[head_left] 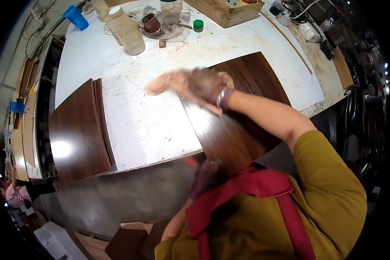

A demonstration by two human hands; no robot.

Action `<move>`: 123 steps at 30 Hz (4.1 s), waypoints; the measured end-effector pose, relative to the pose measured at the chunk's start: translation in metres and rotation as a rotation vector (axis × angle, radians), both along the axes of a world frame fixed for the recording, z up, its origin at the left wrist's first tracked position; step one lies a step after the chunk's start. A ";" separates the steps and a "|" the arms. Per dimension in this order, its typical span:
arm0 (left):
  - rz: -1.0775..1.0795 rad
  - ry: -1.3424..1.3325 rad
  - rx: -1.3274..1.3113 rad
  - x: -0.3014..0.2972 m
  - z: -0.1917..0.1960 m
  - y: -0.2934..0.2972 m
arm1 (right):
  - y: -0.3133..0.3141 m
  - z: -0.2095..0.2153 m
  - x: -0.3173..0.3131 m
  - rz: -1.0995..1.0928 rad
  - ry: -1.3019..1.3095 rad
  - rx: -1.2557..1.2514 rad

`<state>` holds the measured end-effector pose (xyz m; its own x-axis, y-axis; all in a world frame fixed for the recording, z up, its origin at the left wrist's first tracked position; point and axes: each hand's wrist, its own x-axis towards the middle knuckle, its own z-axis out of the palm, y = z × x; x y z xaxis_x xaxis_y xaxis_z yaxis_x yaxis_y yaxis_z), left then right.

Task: The person wipes down wooden panels with a cloth and moves them to a stack.

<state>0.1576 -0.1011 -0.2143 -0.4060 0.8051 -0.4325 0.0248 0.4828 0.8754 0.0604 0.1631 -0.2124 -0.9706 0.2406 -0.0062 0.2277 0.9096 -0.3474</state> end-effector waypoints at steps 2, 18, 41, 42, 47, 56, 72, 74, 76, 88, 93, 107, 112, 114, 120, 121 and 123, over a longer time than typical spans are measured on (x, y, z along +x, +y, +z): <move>0.011 -0.003 0.103 0.002 -0.019 0.001 | 0.019 -0.013 -0.006 -0.138 0.030 0.129; 0.228 -0.093 0.128 0.022 -0.035 0.008 | 0.064 -0.061 0.110 -0.129 0.360 0.394; -0.052 0.537 -0.014 -0.005 -0.015 0.019 | -0.008 -0.018 0.147 0.162 0.282 0.062; -0.173 0.626 -0.037 -0.011 -0.012 0.024 | -0.030 -0.006 0.161 0.291 0.216 -0.041; -0.251 0.729 -0.050 -0.010 -0.006 0.022 | 0.008 0.044 0.180 0.142 -0.061 -0.261; -0.108 0.694 -0.034 0.001 -0.043 0.005 | -0.085 0.009 0.206 0.459 -0.097 -0.139; 0.772 -0.493 0.230 0.031 -0.033 0.021 | 0.015 0.036 0.265 0.030 0.077 -0.299; 0.859 -0.484 0.201 0.032 -0.044 0.014 | 0.079 0.048 0.303 -0.353 -0.185 -0.154; 0.905 -0.517 0.150 0.024 -0.026 0.019 | 0.144 0.021 0.358 -0.661 -0.167 -0.092; -0.006 1.141 0.020 -0.070 0.034 0.060 | 0.202 0.025 0.380 -0.733 0.484 -0.156; -0.242 1.399 -0.094 -0.071 -0.014 0.136 | 0.093 0.037 0.303 -0.327 0.022 -0.032; 0.095 1.365 -0.169 -0.099 -0.044 0.136 | 0.137 -0.044 0.287 -0.550 0.076 -0.035; 0.207 1.310 -0.105 -0.107 -0.048 0.119 | 0.172 -0.091 0.281 -0.431 0.272 -0.315; 0.165 1.099 0.027 -0.120 -0.017 0.097 | 0.186 -0.062 0.289 -0.546 0.180 -0.438; 0.627 1.101 0.073 -0.245 0.064 -0.081 | 0.134 0.022 0.255 -0.417 0.377 -0.462; 0.658 1.218 -0.044 -0.281 0.078 -0.119 | 0.095 0.039 0.222 -0.350 0.304 -0.506; 0.644 1.278 -0.256 -0.346 0.075 -0.166 | 0.028 0.053 0.154 -0.183 0.182 -0.597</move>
<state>-0.1881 -0.2672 -0.1391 -0.8705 0.2957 0.3933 0.4291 0.8476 0.3124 0.2139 0.1916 -0.1594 -0.9124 0.4082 -0.0294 0.2506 0.5003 -0.8288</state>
